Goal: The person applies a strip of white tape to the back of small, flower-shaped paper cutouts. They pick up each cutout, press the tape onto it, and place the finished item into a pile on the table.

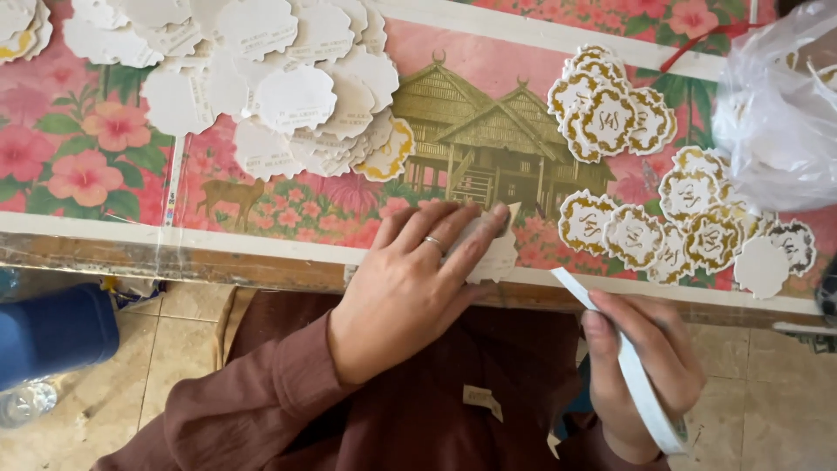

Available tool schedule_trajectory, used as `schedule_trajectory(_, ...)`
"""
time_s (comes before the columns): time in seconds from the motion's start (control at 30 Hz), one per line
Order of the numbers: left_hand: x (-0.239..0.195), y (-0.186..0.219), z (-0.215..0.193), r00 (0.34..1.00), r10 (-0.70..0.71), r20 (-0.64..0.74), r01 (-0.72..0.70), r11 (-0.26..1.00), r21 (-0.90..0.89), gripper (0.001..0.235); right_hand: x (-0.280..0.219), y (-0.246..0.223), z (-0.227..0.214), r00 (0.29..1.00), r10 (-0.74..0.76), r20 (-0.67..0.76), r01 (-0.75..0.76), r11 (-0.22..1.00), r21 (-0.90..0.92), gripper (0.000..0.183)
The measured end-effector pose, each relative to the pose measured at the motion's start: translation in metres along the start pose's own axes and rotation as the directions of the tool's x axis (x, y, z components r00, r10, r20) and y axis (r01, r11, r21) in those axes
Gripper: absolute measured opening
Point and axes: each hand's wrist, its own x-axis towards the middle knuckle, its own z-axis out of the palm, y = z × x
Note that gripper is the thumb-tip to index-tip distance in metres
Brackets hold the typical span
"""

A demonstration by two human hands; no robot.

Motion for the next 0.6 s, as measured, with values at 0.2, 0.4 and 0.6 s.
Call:
schedule_trajectory(0.2, 0.003, -0.004, -0.006, 1.0, -0.008, 0.008, 0.009, 0.99, -0.137, 0.07, 0.014, 0.002, 0.009, 0.993, -0.067, 0.092, 0.067, 0.998, 0.0, 0.016)
schedule_trajectory(0.4, 0.007, -0.004, -0.011, 0.99, -0.078, 0.118, 0.134, 0.782, -0.608, 0.082, 0.021, 0.04, 0.021, 0.9, -0.347, 0.264, 0.388, 0.914, -0.12, 0.041)
schedule_trajectory(0.6, 0.005, -0.006, -0.011, 0.968, -0.164, 0.188, 0.249, 0.605, -0.756, 0.073, 0.041, 0.0, 0.025, 0.899, -0.432, 0.078, 0.437, 0.898, -0.06, 0.014)
